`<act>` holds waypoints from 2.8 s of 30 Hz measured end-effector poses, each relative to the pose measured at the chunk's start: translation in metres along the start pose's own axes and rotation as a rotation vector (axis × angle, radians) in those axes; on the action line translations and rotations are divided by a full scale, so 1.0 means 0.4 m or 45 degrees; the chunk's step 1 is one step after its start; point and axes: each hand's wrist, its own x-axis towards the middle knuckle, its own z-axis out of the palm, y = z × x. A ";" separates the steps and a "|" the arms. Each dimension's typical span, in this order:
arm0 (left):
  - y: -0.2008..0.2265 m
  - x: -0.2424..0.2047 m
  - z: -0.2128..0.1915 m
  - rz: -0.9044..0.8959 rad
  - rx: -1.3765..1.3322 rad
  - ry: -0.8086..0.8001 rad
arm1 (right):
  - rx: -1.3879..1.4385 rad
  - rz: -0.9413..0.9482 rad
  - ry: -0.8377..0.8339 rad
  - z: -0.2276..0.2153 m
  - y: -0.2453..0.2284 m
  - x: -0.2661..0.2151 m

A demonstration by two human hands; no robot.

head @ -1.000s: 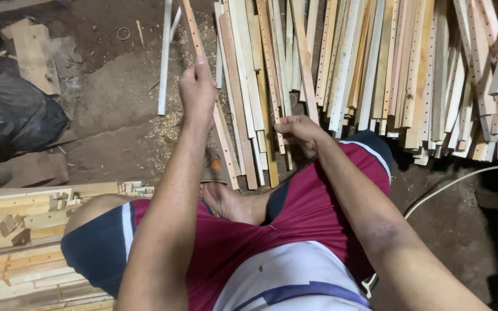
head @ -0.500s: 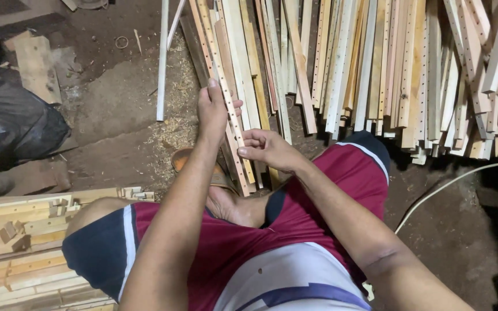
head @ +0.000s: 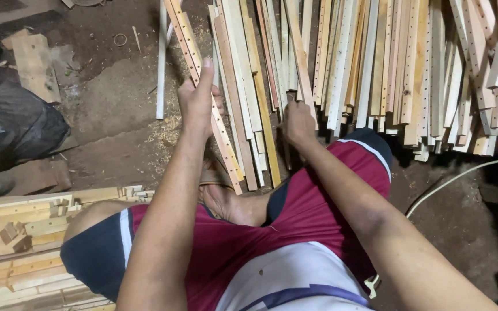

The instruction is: The person is sorting through a pile of wooden slats, aligning them into groups, and securing them with rubber bands.

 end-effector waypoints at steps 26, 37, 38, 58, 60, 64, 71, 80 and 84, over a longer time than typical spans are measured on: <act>-0.072 0.060 -0.015 -0.034 0.081 -0.018 | -0.056 0.131 -0.116 0.008 0.032 0.151; -0.071 0.053 -0.019 -0.028 0.133 -0.034 | 0.742 0.351 -0.293 -0.114 -0.084 0.083; -0.104 0.092 -0.034 -0.022 0.139 -0.042 | 1.109 0.430 -0.394 -0.180 -0.108 0.043; -0.152 0.094 -0.038 -0.088 0.000 -0.080 | 1.309 0.068 -0.729 -0.204 -0.163 -0.145; -0.123 0.069 -0.034 -0.032 0.004 -0.040 | 0.409 0.159 -0.221 -0.049 -0.093 0.027; -0.047 0.050 -0.023 0.056 0.024 0.012 | 0.190 0.195 -0.218 0.149 0.005 0.276; -0.047 0.034 -0.034 0.041 -0.023 0.003 | 0.853 0.265 -0.369 -0.012 -0.020 0.139; -0.217 0.144 -0.023 0.044 0.095 -0.098 | 1.563 0.165 -0.434 -0.256 -0.167 -0.302; -0.205 0.072 0.024 0.043 0.198 -0.142 | 1.520 -0.063 -0.399 -0.203 -0.170 -0.347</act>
